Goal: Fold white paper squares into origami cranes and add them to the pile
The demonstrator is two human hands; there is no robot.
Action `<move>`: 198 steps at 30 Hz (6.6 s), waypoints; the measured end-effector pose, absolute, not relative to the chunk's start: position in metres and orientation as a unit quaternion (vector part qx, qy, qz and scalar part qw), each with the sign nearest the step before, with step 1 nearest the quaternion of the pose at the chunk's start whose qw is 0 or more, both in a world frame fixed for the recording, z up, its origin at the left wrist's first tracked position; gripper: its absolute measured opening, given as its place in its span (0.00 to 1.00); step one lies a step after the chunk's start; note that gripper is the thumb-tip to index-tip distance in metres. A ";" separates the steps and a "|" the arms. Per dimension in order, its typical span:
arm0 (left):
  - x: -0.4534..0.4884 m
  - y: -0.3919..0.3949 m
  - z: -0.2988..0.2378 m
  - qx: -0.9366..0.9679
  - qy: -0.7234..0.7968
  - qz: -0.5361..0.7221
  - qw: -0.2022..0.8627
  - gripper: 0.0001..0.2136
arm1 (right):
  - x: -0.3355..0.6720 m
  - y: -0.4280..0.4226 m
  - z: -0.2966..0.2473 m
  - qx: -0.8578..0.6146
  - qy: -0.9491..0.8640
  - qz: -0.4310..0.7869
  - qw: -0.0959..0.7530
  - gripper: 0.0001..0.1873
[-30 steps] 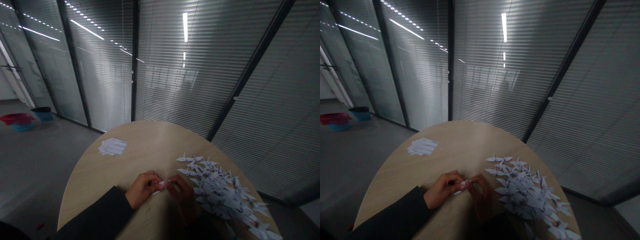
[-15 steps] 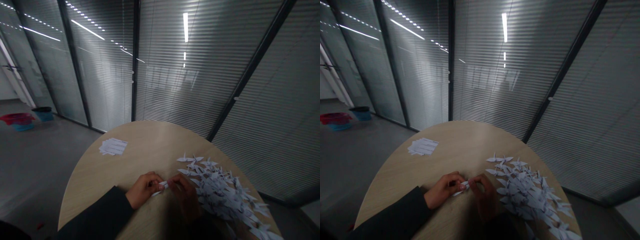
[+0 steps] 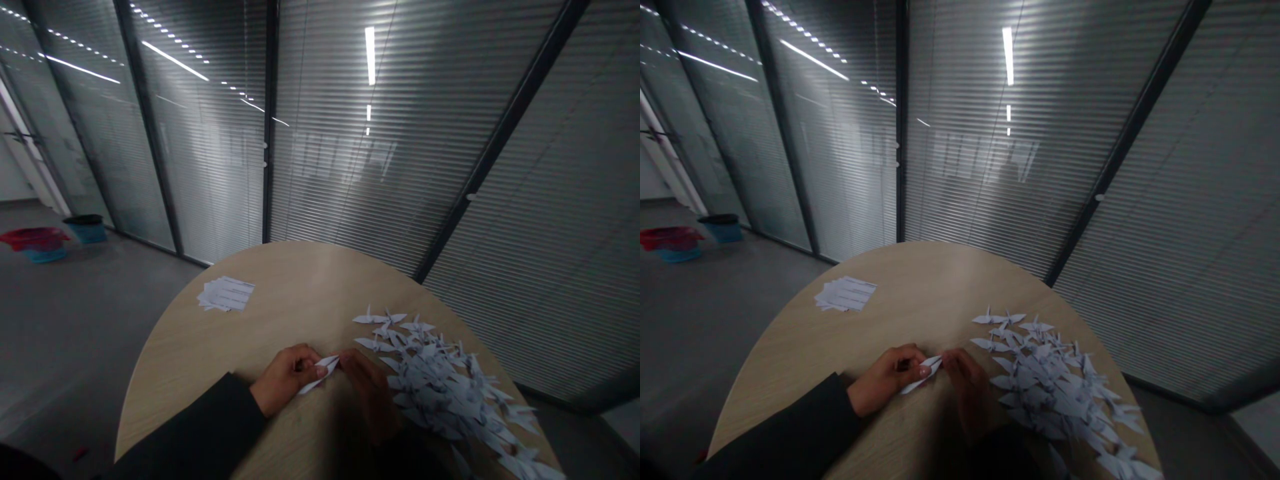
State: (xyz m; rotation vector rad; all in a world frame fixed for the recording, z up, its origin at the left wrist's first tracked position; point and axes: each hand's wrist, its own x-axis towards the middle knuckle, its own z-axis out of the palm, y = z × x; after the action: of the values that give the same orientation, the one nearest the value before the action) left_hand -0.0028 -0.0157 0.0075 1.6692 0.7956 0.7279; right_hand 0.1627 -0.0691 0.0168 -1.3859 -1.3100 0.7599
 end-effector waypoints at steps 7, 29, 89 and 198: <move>-0.002 -0.020 0.011 0.716 0.325 0.297 0.541 0.19 | 0.160 -0.070 0.012 -0.591 -0.542 0.300 0.517 0.15; -0.001 -0.020 0.010 0.631 0.336 0.280 0.641 0.22 | 0.160 -0.069 0.014 -0.621 -0.525 0.325 0.483 0.14; 0.004 -0.020 0.016 0.507 0.361 0.448 0.641 0.26 | 0.145 -0.075 0.007 -0.605 -0.573 0.356 0.424 0.15; 0.006 -0.021 0.005 0.574 0.343 0.324 0.670 0.22 | 0.160 -0.066 0.005 -0.569 -0.530 0.260 0.572 0.10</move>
State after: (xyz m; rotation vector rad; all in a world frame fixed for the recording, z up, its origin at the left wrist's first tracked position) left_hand 0.0057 -0.0206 0.0049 1.2934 0.7728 0.7300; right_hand 0.1602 -0.0662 0.0054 -1.3351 -1.2432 0.6103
